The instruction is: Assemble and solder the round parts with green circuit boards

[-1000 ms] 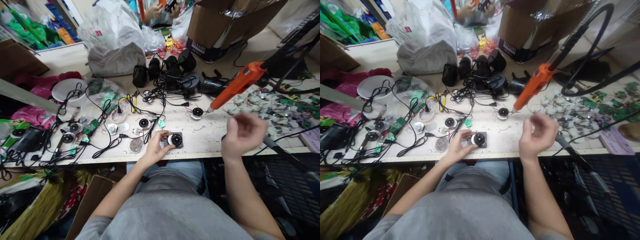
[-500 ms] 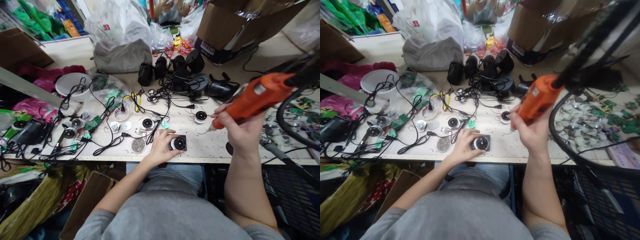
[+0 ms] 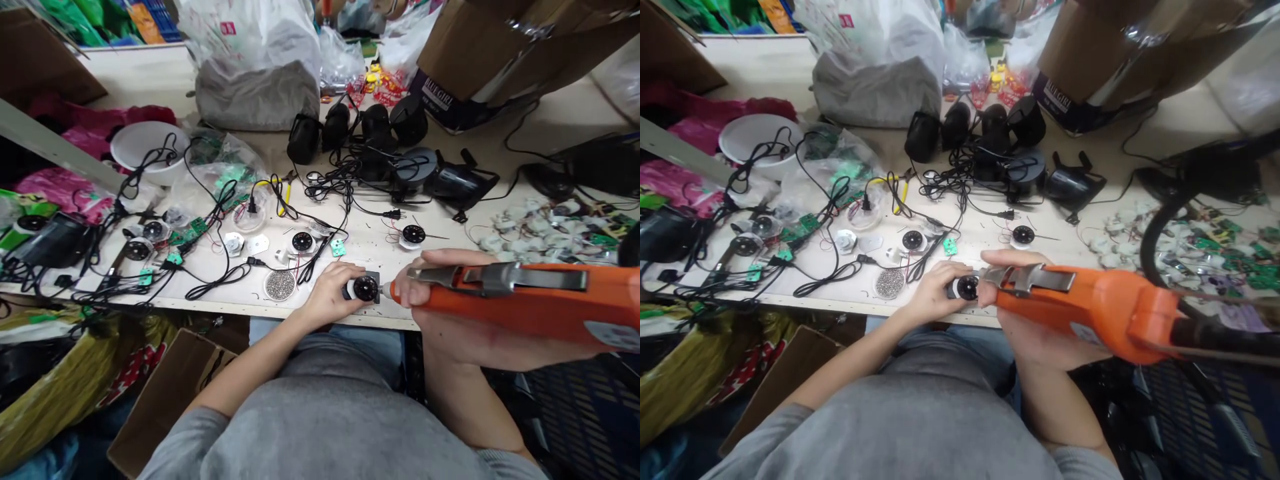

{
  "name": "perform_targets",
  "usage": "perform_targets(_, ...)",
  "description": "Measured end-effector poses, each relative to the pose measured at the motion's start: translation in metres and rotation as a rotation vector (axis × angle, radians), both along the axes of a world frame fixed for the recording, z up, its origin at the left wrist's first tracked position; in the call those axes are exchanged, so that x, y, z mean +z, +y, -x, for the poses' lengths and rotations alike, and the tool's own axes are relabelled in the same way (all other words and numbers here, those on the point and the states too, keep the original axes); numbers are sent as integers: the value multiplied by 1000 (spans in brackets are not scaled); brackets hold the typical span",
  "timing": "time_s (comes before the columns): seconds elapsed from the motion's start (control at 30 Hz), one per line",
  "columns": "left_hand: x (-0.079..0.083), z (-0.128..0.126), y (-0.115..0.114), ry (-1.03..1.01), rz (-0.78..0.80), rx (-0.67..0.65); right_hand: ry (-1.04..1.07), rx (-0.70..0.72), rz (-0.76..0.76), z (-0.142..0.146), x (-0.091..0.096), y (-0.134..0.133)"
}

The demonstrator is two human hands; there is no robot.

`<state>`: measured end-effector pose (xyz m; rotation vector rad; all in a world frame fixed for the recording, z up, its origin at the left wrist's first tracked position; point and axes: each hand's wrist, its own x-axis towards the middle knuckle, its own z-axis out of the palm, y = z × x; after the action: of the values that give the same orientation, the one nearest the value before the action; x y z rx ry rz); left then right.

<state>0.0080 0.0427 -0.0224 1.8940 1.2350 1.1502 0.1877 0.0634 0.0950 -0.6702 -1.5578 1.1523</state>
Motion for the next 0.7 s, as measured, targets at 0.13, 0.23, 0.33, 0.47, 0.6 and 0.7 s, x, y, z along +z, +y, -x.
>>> perform_targets(0.13, 3, 0, 1, -1, 1, 2, 24, 59, -38, 0, -7, -2)
perform_targets(0.23, 5, 0, 2, 2, 23, -5, 22, 19, -70, 2, -12, -3)
perform_targets(0.33, 4, 0, 1, 2, 47, -6, -16, 10, -73, 2, -16, -2)
perform_targets(0.47, 3, 0, 1, -13, 26, -2, -4, 9, -94, 4, -17, -1)
perform_targets(0.6, 3, 1, 1, -21, 15, -9, 95, -23, -34, 7, -18, -3)
perform_targets(0.7, 4, 1, 2, -1, 40, -10, 48, -1, -59, 5, -17, -2)
